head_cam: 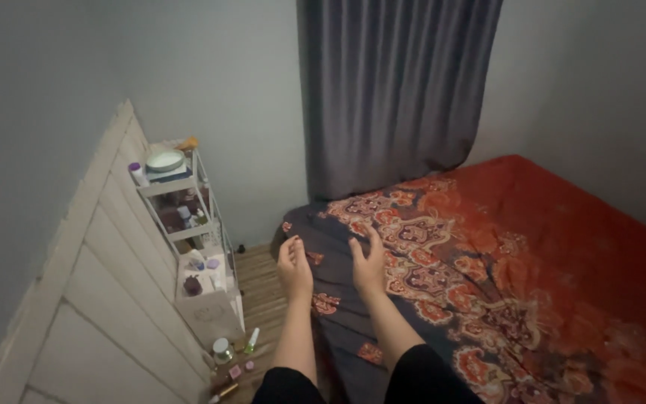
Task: Tucking in and smoothing out the sheets on a bed in a bedroom.
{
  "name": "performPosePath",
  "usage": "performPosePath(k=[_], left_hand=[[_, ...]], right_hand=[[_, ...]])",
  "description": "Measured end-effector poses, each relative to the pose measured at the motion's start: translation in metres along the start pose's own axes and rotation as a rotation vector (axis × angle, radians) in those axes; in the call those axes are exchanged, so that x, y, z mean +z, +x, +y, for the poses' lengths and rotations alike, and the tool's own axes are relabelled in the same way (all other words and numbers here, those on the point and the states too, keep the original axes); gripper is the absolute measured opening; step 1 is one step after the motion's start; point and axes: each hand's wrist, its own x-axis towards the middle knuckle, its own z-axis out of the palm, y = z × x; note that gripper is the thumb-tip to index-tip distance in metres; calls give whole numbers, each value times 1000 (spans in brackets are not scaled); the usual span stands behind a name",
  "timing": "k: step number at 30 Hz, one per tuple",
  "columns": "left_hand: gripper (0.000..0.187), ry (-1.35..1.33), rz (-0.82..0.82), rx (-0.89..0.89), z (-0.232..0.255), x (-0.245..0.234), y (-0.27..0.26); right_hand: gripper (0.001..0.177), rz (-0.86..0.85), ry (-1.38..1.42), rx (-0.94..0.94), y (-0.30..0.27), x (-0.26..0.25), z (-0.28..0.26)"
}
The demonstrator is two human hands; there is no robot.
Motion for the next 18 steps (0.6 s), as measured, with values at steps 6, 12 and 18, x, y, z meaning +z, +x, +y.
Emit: performPosePath(k=[6,12,18], left_hand=[[35,-62,-82,0,-33,5,33],[33,10,-89,-29,-42,-2,56],[34,-41,-81,-18,-73,17,98]], right_hand=[[49,73,-195,-250,18,27,39],[51,12,-13,-30,31,50,40],[46,45,-94,-170,66,72,70]])
